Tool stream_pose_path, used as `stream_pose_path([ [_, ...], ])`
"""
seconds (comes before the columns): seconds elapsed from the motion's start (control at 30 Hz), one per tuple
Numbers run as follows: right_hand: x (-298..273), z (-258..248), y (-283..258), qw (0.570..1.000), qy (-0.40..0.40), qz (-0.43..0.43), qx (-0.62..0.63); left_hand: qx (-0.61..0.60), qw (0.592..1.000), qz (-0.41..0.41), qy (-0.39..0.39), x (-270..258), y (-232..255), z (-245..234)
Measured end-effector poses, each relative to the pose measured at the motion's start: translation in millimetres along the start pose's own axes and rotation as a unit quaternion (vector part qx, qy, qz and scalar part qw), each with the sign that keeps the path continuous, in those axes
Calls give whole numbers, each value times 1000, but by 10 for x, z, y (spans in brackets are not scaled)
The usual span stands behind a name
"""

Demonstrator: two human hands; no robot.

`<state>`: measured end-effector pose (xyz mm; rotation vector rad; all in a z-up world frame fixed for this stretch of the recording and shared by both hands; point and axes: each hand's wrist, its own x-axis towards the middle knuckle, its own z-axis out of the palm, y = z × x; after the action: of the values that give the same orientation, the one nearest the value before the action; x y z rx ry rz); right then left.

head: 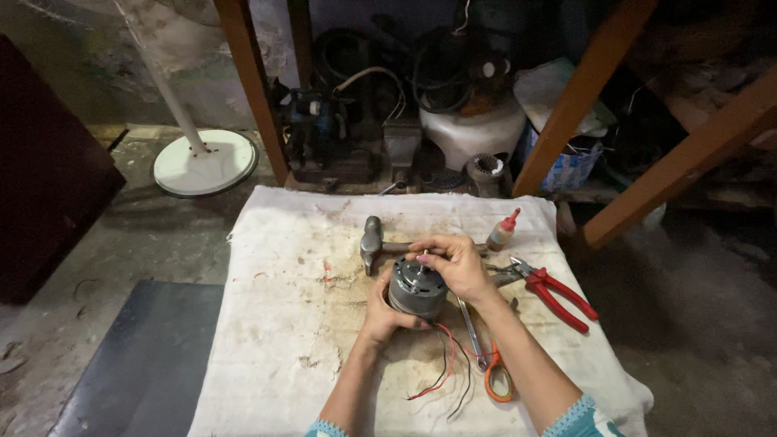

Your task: The person is repairing a small electric motor on a white cloth placed on the floor. They use a hammer to tap the motor casing and a screwdriver to adjust internal components while holding the motor with their other hand.

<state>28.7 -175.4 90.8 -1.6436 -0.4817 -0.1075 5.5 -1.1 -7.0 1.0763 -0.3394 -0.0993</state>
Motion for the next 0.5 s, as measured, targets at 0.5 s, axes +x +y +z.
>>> stream_pose_path([
  [0.5, 25, 7, -282, 999, -17, 26, -29, -44, 999, 1, -12, -89, 283, 147],
])
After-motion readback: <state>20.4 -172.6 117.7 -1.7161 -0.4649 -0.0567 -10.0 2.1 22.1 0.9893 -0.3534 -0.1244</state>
